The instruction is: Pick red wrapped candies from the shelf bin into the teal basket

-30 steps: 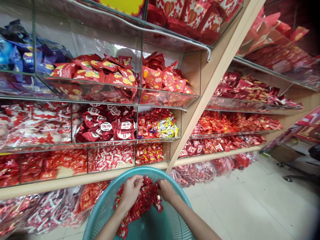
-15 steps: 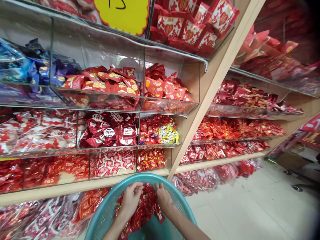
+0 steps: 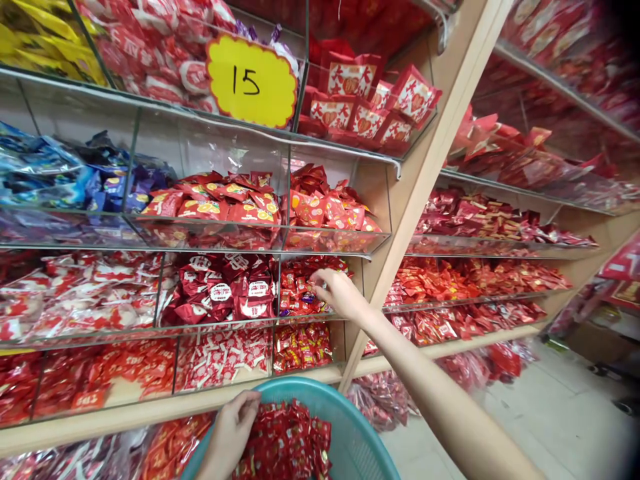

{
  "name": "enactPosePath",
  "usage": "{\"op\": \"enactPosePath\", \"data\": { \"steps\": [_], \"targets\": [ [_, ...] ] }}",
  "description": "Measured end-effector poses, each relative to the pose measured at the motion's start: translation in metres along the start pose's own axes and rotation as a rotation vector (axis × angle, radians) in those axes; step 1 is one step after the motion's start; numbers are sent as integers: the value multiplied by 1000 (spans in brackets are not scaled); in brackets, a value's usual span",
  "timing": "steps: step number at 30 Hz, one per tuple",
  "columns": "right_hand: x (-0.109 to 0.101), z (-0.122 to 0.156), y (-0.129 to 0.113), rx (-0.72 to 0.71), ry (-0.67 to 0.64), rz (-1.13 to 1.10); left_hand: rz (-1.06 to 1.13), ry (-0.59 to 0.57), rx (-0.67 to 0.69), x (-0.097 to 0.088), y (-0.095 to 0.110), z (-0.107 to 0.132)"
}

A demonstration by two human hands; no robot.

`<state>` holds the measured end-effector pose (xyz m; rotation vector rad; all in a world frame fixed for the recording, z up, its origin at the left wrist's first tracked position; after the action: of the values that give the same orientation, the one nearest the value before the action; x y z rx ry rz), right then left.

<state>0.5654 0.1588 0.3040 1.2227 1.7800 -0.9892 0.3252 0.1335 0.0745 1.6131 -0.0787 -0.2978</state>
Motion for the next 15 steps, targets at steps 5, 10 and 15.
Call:
{"op": "enactPosePath", "data": {
  "steps": [5,10,15],
  "targets": [
    [15,-47,5,-35,-73,268,-9,-18,27,-3,-13,2],
    [26,-69,-2,-73,-161,403,21,-31,77,0,-30,-2],
    [31,-81,-2,-63,-231,419,41,76,120,6,-31,-3]
  ]
}}
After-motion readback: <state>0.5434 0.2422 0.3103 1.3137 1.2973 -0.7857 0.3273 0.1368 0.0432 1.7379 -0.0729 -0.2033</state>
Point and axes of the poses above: each hand's wrist, its own z-axis away from the middle knuckle, its own x-axis out of the palm, y = z × x, the point moved 2 cm from there along -z, towards the middle knuckle, and after that the axes turned 6 degrees about z, right-handed, at the moved point
